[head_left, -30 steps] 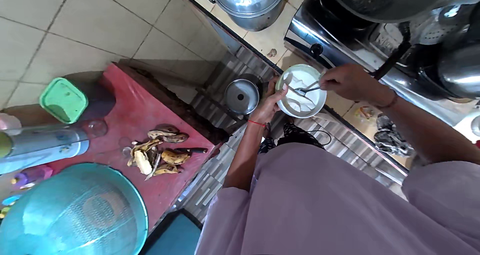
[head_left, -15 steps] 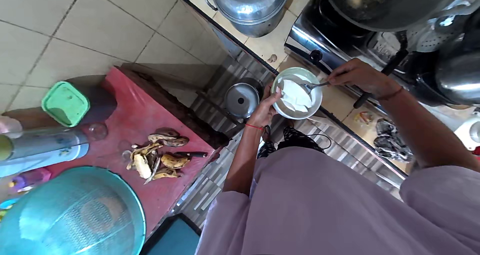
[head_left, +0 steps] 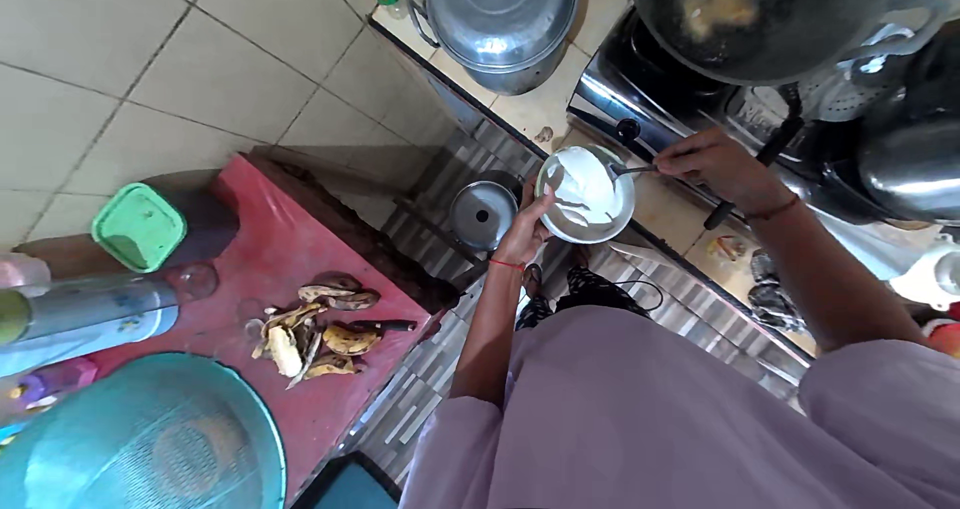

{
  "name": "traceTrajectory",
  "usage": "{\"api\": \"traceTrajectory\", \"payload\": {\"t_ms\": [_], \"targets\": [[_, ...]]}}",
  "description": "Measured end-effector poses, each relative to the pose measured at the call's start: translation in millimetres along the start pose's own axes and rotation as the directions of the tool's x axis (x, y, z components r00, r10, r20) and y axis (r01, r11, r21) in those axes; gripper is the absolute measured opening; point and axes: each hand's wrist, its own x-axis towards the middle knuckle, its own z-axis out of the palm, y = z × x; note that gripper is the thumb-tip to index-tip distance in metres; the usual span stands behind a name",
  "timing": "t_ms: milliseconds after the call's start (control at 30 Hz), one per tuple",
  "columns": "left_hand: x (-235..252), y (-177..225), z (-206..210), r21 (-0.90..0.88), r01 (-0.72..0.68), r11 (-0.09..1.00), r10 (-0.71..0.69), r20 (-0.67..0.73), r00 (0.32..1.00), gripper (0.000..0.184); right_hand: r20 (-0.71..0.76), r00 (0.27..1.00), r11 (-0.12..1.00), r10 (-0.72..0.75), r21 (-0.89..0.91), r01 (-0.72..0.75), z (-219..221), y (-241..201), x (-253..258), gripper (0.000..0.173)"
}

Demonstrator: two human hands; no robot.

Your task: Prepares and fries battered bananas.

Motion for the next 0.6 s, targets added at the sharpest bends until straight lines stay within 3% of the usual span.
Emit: {"api": "traceTrajectory", "payload": {"t_ms": [233,433,600], "targets": [[0.0,7.8,8.6,0.028,-0.004,1.000,0.005,-0.027,1.000,0.055,-0.027,0.998,0.996,-0.061,0.058,0.063,-5.9,3.0,-11.6,0.022],[13.7,24.2,39.8,0.055,-0.055,0.997,0.052,0.047,0.998,0.056,-0.162,0.987,0.995,-0.024,0.096,0.040,-25.6,-10.0,-33.3,0.021],[42.0,40.2,74.8,-0.043,-0.071,0.997,0.076,0.107,0.991,0.049,-0.343,0.939,0.986,-0.015,0.150,0.071,-51.3,-27.5,-48.3,0.018]]}}
